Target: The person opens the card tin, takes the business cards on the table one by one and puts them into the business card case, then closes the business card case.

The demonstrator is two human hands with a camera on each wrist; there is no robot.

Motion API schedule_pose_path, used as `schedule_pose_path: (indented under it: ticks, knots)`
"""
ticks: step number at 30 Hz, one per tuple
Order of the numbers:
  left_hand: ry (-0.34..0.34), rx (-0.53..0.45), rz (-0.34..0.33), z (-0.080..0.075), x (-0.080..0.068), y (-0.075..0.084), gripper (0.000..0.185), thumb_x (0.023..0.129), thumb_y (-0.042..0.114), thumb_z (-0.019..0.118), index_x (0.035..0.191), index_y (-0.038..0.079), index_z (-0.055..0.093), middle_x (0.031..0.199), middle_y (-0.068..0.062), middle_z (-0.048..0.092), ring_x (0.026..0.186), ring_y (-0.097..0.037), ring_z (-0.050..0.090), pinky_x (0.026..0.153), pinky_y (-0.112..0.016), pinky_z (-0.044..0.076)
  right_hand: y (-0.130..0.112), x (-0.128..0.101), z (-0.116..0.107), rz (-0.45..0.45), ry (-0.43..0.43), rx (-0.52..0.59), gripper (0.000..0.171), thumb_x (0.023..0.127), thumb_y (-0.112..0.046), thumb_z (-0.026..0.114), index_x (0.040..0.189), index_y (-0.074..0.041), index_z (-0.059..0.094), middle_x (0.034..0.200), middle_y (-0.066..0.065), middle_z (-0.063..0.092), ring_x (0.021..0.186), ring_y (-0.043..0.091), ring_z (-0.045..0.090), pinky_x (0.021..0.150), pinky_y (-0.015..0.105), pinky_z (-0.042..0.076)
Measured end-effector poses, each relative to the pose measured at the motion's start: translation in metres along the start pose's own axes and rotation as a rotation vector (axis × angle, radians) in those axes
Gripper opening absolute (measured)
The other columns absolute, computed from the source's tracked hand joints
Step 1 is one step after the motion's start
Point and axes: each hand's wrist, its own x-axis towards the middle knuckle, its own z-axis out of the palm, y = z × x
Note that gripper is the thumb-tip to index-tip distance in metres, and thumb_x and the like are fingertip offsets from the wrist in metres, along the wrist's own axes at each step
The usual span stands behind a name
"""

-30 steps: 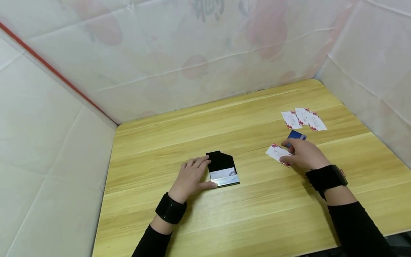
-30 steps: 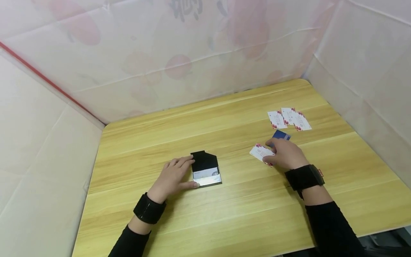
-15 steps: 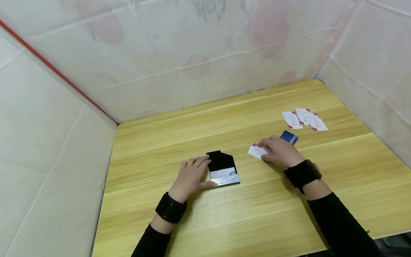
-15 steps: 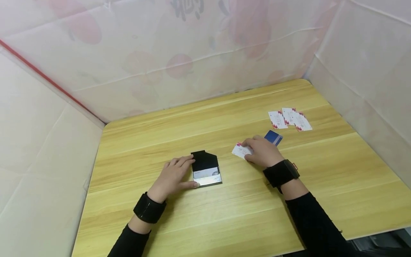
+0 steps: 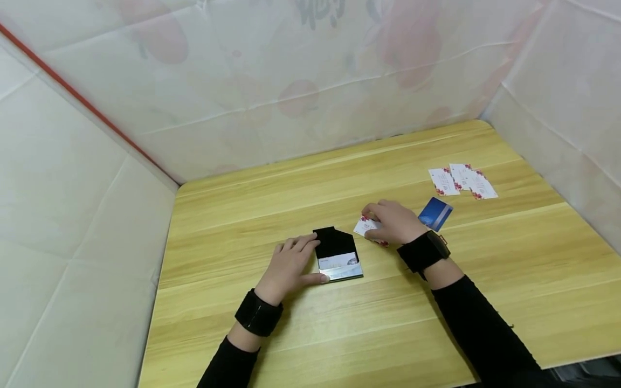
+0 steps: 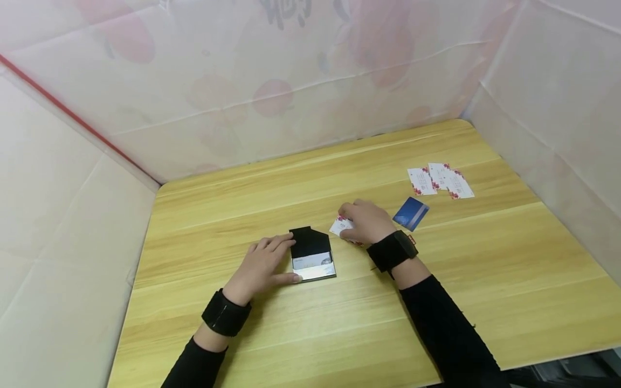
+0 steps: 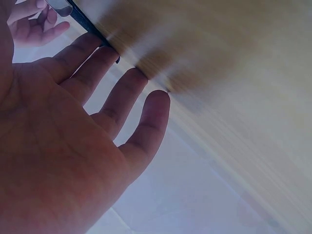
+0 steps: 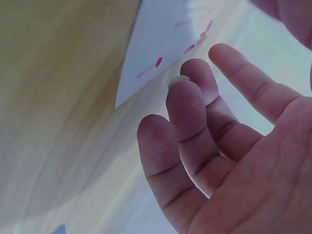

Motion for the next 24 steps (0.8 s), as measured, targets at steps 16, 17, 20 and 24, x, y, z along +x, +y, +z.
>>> schedule_pose_path:
  ticks: [16,17,20,24]
  knots:
    - [-0.013,0.012,-0.007,0.000,0.002,0.000,0.087,0.070,0.071,0.056,0.137,0.017,0.042,0.146,0.002,0.032,0.124,-0.027,0.037,0.097,-0.050,0.031,0.001,0.000,-0.004,-0.018,0.001,0.018,0.044,0.074,-0.034,0.075,0.110,-0.012,0.063,0.086,0.002,0.053,0.074,0.017,0.048,0.065,0.033,0.039]
    - [-0.014,0.013,-0.007,0.000,0.002,0.001,0.087,0.070,0.071,0.056,0.137,0.018,0.041,0.146,0.002,0.032,0.124,-0.027,0.037,0.097,-0.050,0.031,0.001,0.000,-0.005,-0.025,0.017,0.018,0.038,0.076,-0.032,0.073,0.107,-0.012,0.063,0.082,0.001,0.052,0.070,0.017,0.047,0.062,0.032,0.038]
    - [-0.015,0.011,-0.009,0.000,0.002,0.001,0.088,0.070,0.071,0.057,0.137,0.018,0.041,0.146,0.002,0.032,0.124,-0.027,0.037,0.096,-0.050,0.031,0.001,-0.001,-0.010,-0.057,0.053,0.055,0.022,0.084,-0.029,0.065,0.102,-0.016,0.065,0.069,0.000,0.049,0.057,0.015,0.044,0.052,0.030,0.035]
    - [-0.013,0.003,-0.009,-0.001,0.001,0.000,0.087,0.070,0.070,0.058,0.137,0.018,0.042,0.146,0.002,0.032,0.124,-0.026,0.037,0.096,-0.051,0.031,-0.004,-0.006,-0.019,-0.093,0.084,0.113,0.011,0.087,-0.027,0.062,0.096,-0.022,0.066,0.056,-0.003,0.046,0.045,0.013,0.039,0.043,0.029,0.032]
